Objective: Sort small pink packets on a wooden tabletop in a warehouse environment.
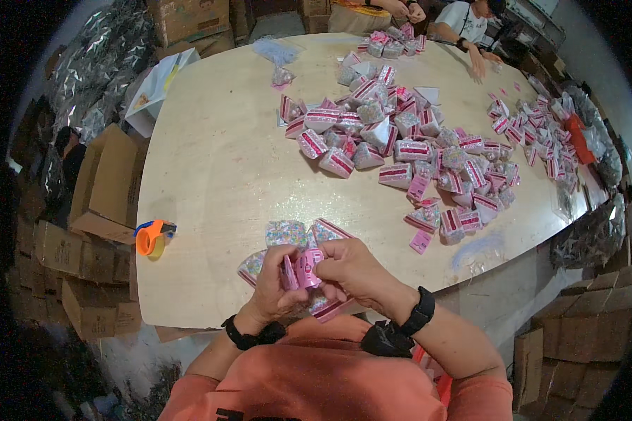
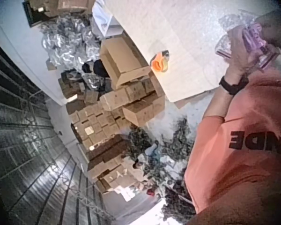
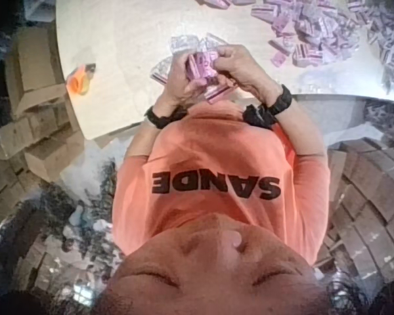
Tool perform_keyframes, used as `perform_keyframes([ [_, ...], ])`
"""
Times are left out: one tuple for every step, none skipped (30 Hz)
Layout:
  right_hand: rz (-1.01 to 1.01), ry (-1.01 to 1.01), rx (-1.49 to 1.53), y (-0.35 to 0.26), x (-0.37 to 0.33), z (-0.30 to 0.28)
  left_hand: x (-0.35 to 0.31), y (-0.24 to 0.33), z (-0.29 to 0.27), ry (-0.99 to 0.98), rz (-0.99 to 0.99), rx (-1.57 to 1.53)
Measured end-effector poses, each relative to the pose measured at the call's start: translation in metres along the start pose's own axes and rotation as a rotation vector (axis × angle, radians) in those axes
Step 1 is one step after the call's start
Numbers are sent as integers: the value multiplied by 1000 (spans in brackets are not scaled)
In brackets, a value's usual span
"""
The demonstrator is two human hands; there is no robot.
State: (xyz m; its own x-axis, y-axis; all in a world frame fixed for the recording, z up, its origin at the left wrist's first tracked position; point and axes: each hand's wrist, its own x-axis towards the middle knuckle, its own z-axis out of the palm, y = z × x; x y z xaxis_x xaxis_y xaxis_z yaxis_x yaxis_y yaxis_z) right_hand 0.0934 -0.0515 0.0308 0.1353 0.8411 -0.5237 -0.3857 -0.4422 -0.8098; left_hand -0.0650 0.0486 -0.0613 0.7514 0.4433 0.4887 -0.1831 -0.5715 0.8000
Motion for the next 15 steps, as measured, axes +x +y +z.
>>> perform_keyframes([
  [2, 0, 13, 0, 0, 0, 1, 1, -1, -7, 38, 27],
  [5, 0, 26, 0, 0, 0, 4, 4, -1, 7, 128, 47],
  [9, -2, 25, 0, -1, 0, 2, 4, -1, 7, 72, 6],
  [13, -4, 25, 0, -2, 0, -1, 5, 0, 7, 16, -36],
  [17, -6, 24, 0, -3, 0, -3, 6, 0, 7, -41, -77],
  [18, -44, 26, 1, -3, -2, -2, 9, -2, -1, -20, -59],
  [18, -81, 27, 1, -3, -5, 1, 14, -5, -8, 0, -40],
  [19, -118, 28, 1, -4, -7, 4, 18, -9, -15, 21, -22],
  [19, -142, 25, 1, -5, -8, 6, 21, -12, -26, 44, 10],
  [20, -166, 22, 0, -5, -9, 7, 22, -14, -37, 67, 43],
  [20, -191, 20, 1, -6, -10, 9, 25, -16, -48, 90, 75],
  [25, -196, 27, 1, -6, -10, 11, 28, -18, -50, 101, 97],
  [31, -200, 35, 1, -7, -10, 12, 32, -19, -52, 111, 119],
  [36, -205, 42, 2, -7, -10, 14, 34, -20, -54, 122, 141],
  [29, -209, 36, 4, -7, -12, 15, 35, -21, -65, 135, 171],
])
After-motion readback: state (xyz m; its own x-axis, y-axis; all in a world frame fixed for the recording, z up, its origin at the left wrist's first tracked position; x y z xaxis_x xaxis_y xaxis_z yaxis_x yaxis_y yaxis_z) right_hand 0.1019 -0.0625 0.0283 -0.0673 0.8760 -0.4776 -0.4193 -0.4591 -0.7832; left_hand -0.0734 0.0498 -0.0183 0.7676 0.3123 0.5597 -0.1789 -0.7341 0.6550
